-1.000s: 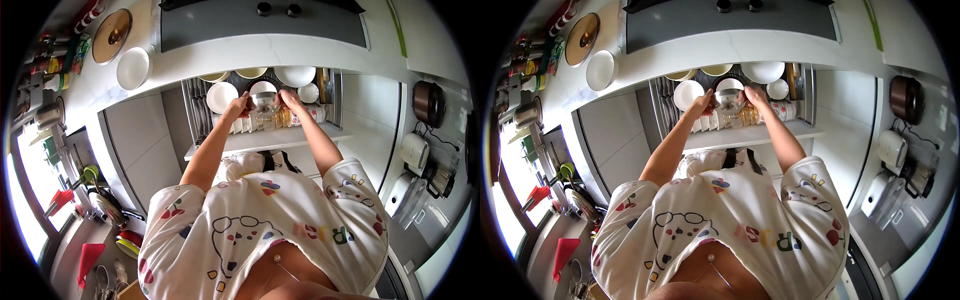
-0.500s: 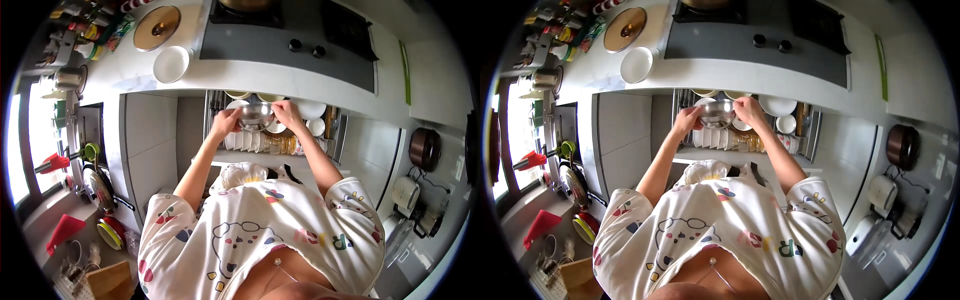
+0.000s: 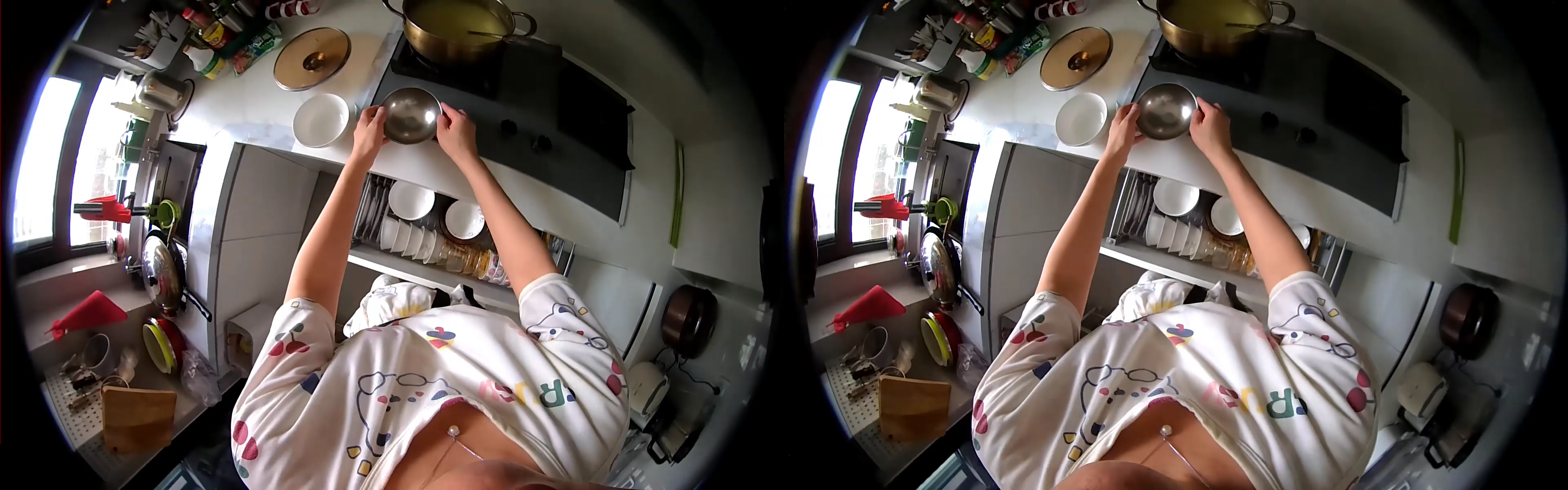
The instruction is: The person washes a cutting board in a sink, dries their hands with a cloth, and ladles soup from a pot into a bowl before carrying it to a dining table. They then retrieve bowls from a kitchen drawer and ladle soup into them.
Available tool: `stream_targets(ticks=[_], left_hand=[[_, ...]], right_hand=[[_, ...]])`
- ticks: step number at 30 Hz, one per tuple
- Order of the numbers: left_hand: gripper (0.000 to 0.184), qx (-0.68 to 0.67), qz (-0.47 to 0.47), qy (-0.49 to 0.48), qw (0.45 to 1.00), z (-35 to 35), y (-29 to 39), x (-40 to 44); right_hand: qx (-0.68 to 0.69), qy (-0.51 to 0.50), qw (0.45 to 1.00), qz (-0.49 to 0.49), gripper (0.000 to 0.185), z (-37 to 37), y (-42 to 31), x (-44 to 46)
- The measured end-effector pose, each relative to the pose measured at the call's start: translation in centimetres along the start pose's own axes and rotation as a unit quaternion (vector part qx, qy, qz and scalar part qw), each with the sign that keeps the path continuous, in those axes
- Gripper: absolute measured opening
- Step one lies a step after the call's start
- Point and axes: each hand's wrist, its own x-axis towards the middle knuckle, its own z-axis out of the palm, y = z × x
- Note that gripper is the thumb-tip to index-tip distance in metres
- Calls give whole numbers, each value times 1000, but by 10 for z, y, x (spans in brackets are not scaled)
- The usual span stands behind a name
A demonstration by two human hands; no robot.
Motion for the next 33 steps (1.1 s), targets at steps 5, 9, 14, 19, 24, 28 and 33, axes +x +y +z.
stream_targets(ticks=[5,9,14,19,24,28,33], left_hand=[[52,-57,-16,-20,998,9,-1,19],[58,-92,-27,-58,994,13,1,24],[50,-66,-24,-51,996,0,-4,2],[34,-175,-164,-25,971,-78,-8,-64],[45,-174,-145,94,970,-144,-20,-32],[43,-211,-159,40,964,-155,-5,-8],[52,-241,-165,-9,956,-162,-11,13]], right_hand=[[-1,16,1000,-13,32,6,19,16],[12,0,1000,-3,31,0,28,22],[83,-9,986,146,38,-16,10,22],[286,173,929,158,72,-65,-24,36],[293,227,907,201,80,-108,-53,86],[292,236,900,221,52,-116,-48,115],[315,238,872,288,35,-126,-42,136]])
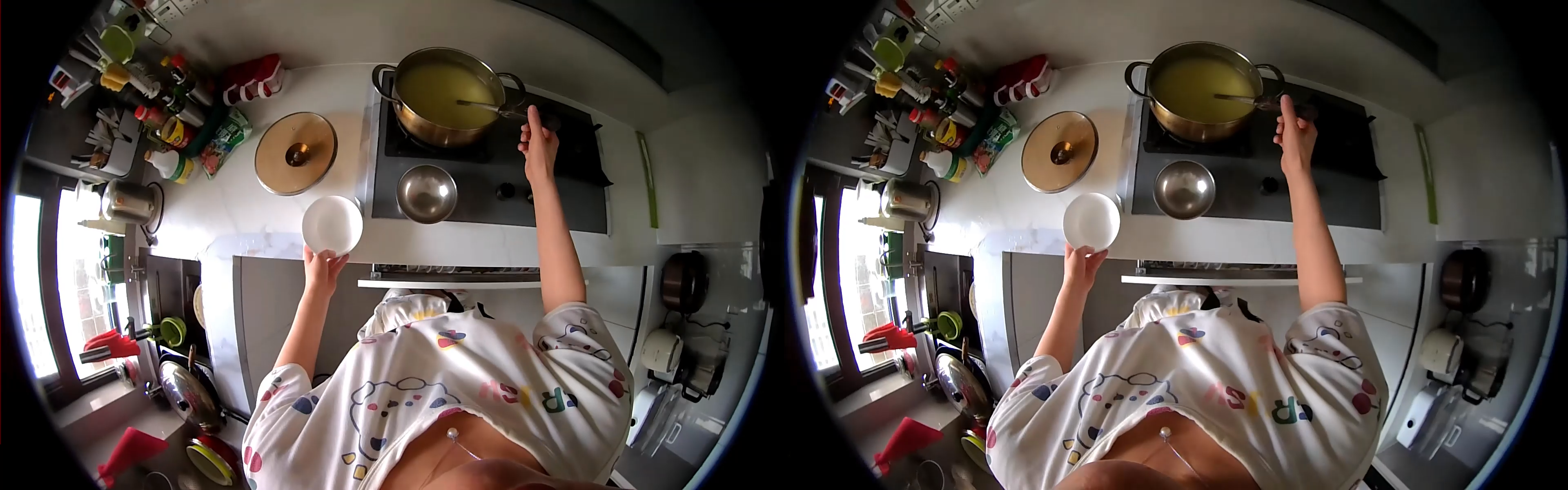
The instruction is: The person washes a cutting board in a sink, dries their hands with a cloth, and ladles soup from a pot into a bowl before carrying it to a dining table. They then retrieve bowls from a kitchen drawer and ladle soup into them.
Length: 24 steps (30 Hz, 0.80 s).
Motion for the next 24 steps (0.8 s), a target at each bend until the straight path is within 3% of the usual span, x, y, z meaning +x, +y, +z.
stream_targets(ticks=[1,5,8,14,18,24], left_hand=[[61,-3,-22,10,1000,2,5,-1],[70,36,-37,-6,999,24,34,-21],[73,46,-29,-55,997,57,66,-39],[63,18,-43,-198,979,128,97,-43],[58,-33,-39,-261,964,179,101,-41],[52,-23,-7,-267,963,217,92,-42]], right_hand=[[-8,0,1000,-19,36,0,-3,2],[-73,-77,994,-5,41,-6,-9,16],[-91,-93,991,2,31,1,-20,11],[-94,-187,966,-151,23,2,-18,13],[-102,-207,952,-200,20,7,-25,6],[12,-162,981,-105,20,-6,-31,28]])
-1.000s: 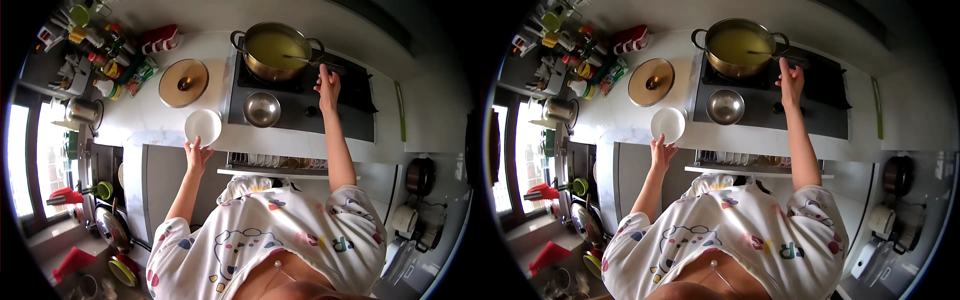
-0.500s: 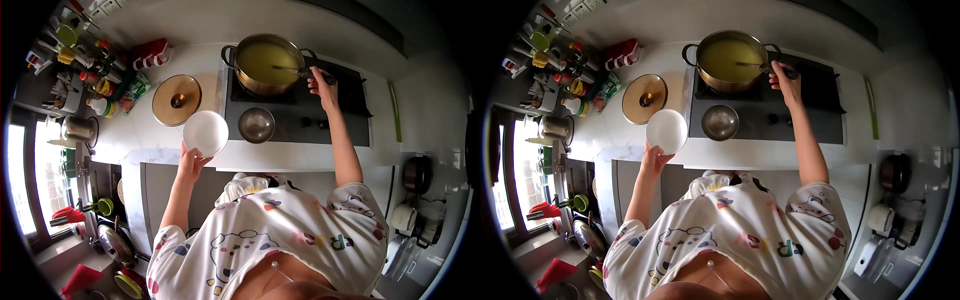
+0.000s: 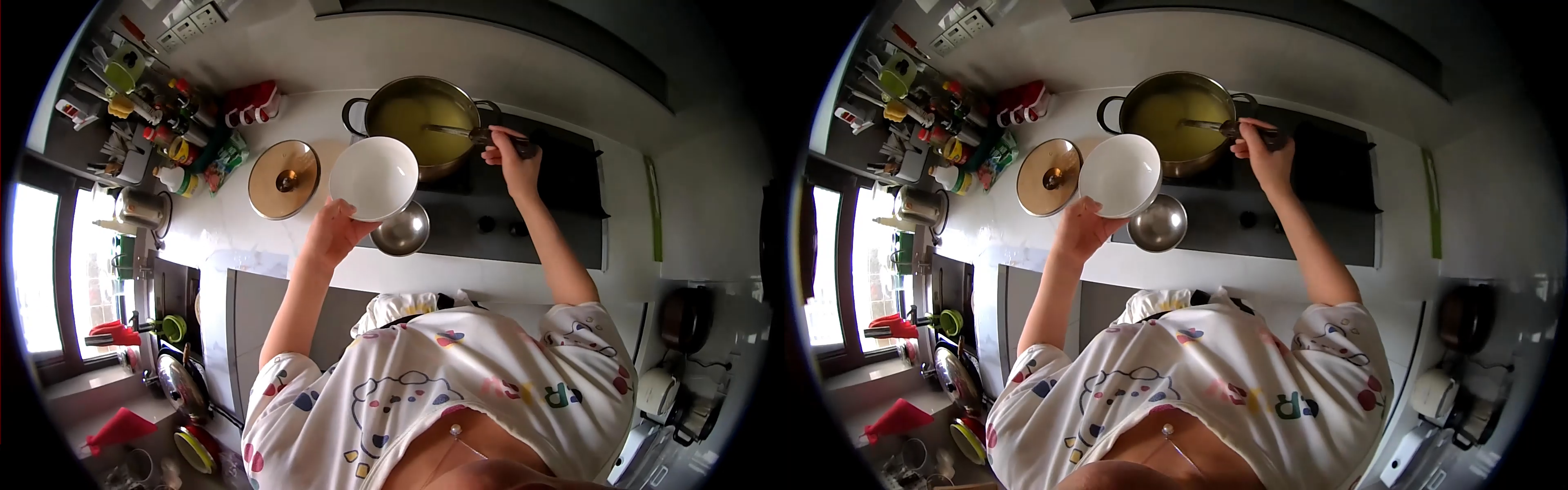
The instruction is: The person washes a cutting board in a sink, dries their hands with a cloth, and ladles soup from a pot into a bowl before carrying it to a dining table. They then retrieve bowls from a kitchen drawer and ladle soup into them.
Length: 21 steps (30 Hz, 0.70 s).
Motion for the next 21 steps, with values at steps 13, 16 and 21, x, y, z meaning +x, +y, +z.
stream_targets(ticks=[13,16,21], left_hand=[[63,125,56,81,987,14,35,-1],[66,281,159,77,943,19,42,-1],[74,706,377,199,566,38,42,-12]], right_hand=[[-50,11,999,-3,20,-17,-75,-7],[-47,21,999,-12,19,-19,-81,-9],[-45,28,999,12,19,-26,-72,-11]])
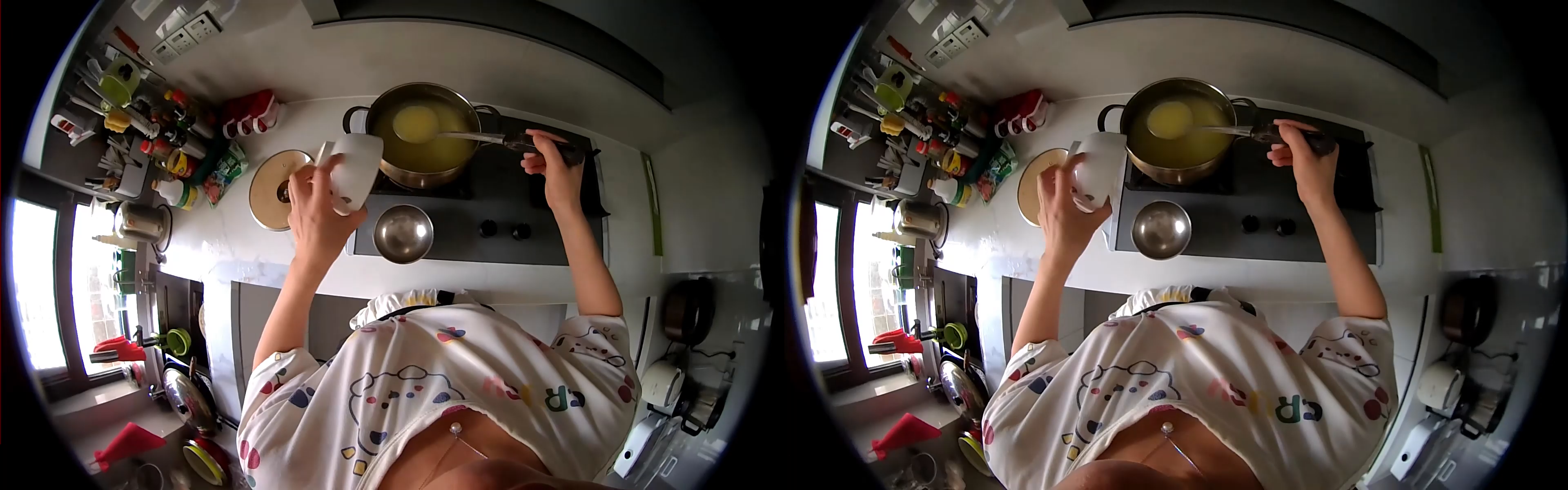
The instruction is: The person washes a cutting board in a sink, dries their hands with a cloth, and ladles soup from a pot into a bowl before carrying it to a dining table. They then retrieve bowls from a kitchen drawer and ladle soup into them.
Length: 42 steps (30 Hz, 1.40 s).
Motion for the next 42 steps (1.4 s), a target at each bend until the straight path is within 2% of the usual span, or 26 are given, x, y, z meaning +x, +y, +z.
stream_targets(ticks=[3,5,6,7,8,11,15,21,24,28,31,34,38,39,41,42], left_hand=[[76,56,20,15,998,4,-7,-2],[70,-75,-24,17,997,4,-13,3],[69,-245,-78,-26,966,6,-23,8],[67,-407,-130,-68,902,8,-28,12],[66,-482,-263,-132,825,6,-31,10],[65,-570,-348,-109,736,22,-38,6],[62,-590,-367,-116,710,29,-28,7],[68,-614,-377,-96,687,35,-13,15],[72,-624,-375,-93,679,42,-7,19],[74,-669,-362,-102,641,53,-5,21],[72,-691,-344,-101,627,56,-2,20],[49,-698,-330,-82,631,56,3,18],[51,-717,-320,-80,614,52,4,18],[55,-722,-316,-84,610,51,3,18],[58,-731,-306,-89,604,50,1,18],[57,-735,-301,-92,601,49,0,18]], right_hand=[[-7,-5,1000,4,21,-2,6,-4],[-8,-7,1000,4,22,-4,10,-6],[-10,-6,1000,1,22,-5,10,-6],[-11,-4,1000,-1,22,-6,10,-6],[-13,-3,1000,-4,22,-6,9,-7],[-19,6,1000,-7,21,-7,-5,-9],[-24,-2,999,-43,20,-8,-33,-7],[-54,-16,997,-46,27,-9,-92,-8],[-28,-48,998,-42,27,-11,-115,-9],[-4,-78,997,-12,26,-9,-125,-17],[-14,-84,996,-28,26,-1,-118,-38],[-70,-106,987,-101,24,5,-110,-60],[-191,-143,942,-235,26,5,-112,-86],[-230,-156,919,-280,28,5,-115,-89],[-293,-208,817,-452,28,3,-120,-86],[-311,-196,773,-517,27,5,-115,-87]])
